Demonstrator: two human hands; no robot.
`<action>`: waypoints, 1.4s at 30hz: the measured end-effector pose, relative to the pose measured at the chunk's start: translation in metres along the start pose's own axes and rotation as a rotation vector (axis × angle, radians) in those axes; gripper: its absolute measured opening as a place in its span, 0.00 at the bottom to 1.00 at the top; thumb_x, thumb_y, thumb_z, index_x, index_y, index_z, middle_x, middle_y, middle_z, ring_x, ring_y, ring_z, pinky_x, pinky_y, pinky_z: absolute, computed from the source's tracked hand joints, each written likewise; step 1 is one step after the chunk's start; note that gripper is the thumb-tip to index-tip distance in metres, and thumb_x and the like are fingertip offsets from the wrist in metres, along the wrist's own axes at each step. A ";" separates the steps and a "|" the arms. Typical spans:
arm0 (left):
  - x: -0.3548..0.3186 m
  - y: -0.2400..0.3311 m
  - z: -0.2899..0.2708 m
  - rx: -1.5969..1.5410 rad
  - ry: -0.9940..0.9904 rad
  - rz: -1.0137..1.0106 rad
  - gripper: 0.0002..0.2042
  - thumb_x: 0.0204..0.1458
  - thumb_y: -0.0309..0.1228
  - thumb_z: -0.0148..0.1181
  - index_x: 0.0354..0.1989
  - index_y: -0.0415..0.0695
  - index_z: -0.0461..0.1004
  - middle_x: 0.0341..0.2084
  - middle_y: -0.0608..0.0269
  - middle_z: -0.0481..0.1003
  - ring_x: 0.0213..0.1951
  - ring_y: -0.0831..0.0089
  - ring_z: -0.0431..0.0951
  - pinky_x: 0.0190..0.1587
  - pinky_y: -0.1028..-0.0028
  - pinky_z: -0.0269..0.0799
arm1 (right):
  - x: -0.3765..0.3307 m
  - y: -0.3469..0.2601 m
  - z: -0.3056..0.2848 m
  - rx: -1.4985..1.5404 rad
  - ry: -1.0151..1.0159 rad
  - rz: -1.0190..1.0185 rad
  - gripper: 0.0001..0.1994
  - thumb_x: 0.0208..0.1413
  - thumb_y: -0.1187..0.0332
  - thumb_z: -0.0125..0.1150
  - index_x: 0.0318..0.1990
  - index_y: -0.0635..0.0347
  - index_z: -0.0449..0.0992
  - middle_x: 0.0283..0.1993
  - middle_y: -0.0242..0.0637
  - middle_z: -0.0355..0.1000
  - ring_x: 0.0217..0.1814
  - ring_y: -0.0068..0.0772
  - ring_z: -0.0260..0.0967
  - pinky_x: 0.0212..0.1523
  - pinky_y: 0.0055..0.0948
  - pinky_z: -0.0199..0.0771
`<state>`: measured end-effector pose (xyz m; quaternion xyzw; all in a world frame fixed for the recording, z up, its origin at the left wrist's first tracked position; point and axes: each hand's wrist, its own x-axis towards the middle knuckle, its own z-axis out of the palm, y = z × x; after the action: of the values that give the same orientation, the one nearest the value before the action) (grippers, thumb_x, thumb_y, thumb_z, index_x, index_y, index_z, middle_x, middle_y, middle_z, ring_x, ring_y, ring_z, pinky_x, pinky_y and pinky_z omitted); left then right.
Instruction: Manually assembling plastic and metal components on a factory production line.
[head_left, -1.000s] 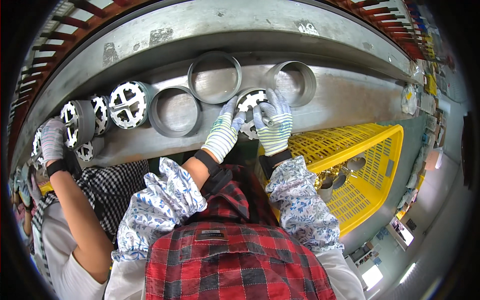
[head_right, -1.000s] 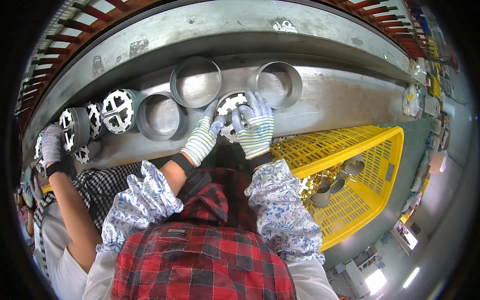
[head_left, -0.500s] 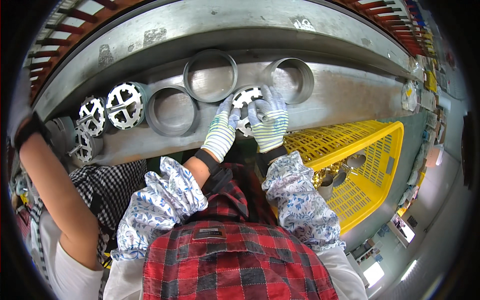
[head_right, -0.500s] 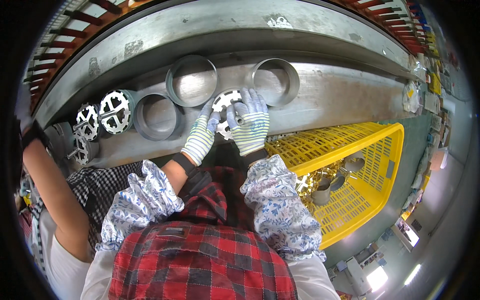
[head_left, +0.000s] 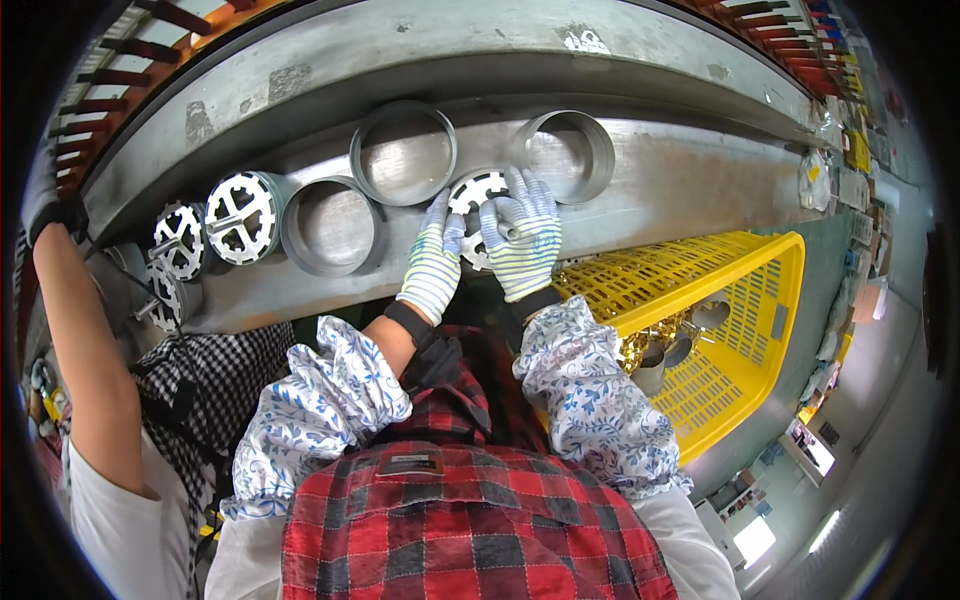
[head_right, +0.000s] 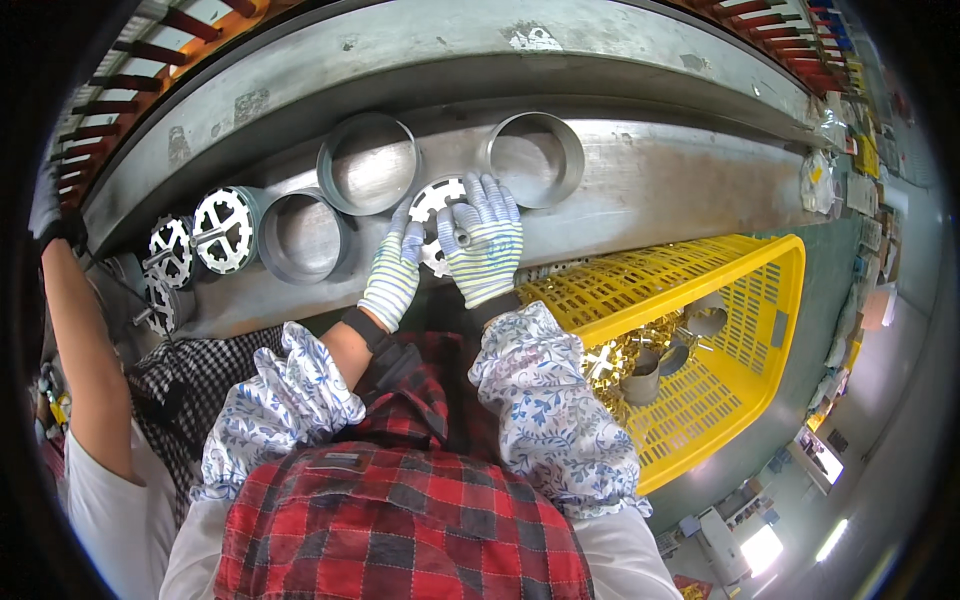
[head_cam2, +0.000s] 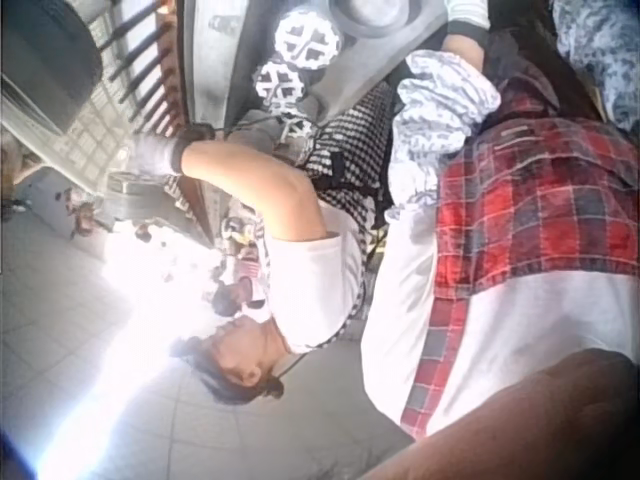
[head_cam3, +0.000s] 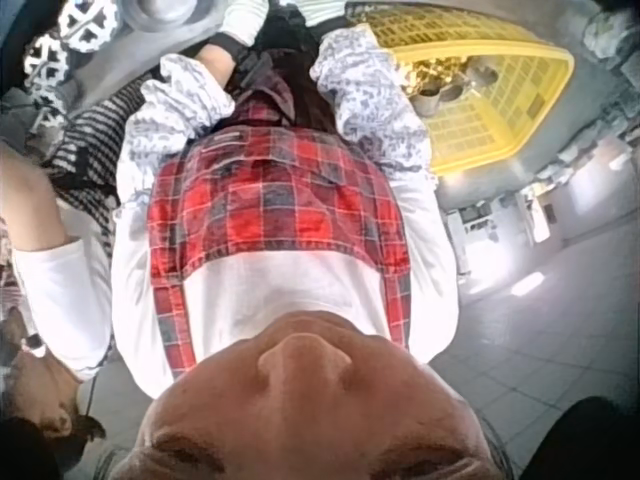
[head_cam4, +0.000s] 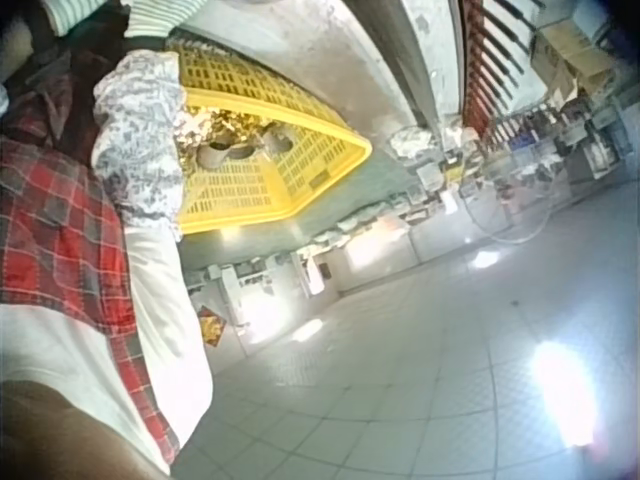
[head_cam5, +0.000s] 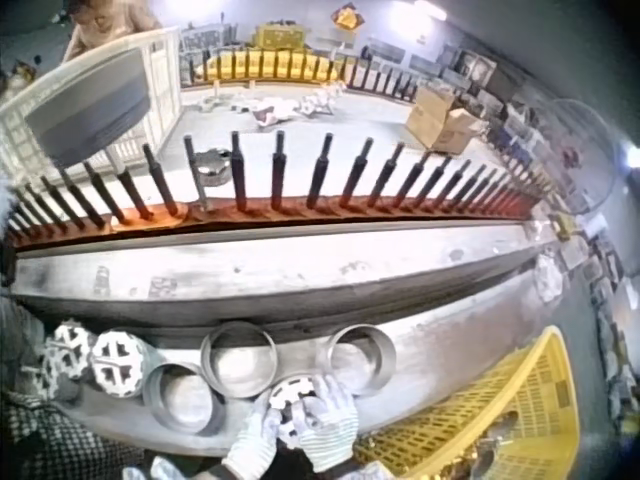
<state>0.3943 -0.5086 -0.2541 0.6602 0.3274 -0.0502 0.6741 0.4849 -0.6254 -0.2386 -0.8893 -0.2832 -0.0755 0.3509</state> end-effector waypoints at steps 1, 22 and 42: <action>0.000 -0.001 0.000 0.001 0.001 0.000 0.24 0.65 0.37 0.45 0.66 0.38 0.58 0.62 0.45 0.63 0.62 0.58 0.64 0.63 0.69 0.58 | 0.000 -0.002 0.000 -0.008 0.003 0.009 0.06 0.45 0.68 0.64 0.28 0.59 0.78 0.52 0.51 0.73 0.57 0.56 0.67 0.62 0.49 0.61; -0.002 -0.009 0.006 0.191 0.072 0.132 0.23 0.65 0.34 0.42 0.68 0.41 0.55 0.58 0.45 0.66 0.59 0.61 0.66 0.61 0.69 0.61 | -0.013 0.003 0.011 0.041 0.043 0.062 0.07 0.46 0.66 0.60 0.29 0.60 0.77 0.53 0.46 0.73 0.59 0.51 0.66 0.65 0.50 0.57; -0.022 -0.006 -0.049 0.233 -0.121 0.121 0.28 0.62 0.46 0.50 0.66 0.41 0.58 0.51 0.52 0.73 0.52 0.62 0.72 0.55 0.68 0.66 | -0.028 -0.006 -0.011 0.224 0.002 0.101 0.11 0.52 0.62 0.58 0.33 0.62 0.76 0.53 0.53 0.70 0.56 0.55 0.66 0.58 0.46 0.64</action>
<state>0.3557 -0.4721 -0.2444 0.7482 0.2374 -0.0868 0.6134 0.4594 -0.6420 -0.2360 -0.8576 -0.2444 -0.0264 0.4518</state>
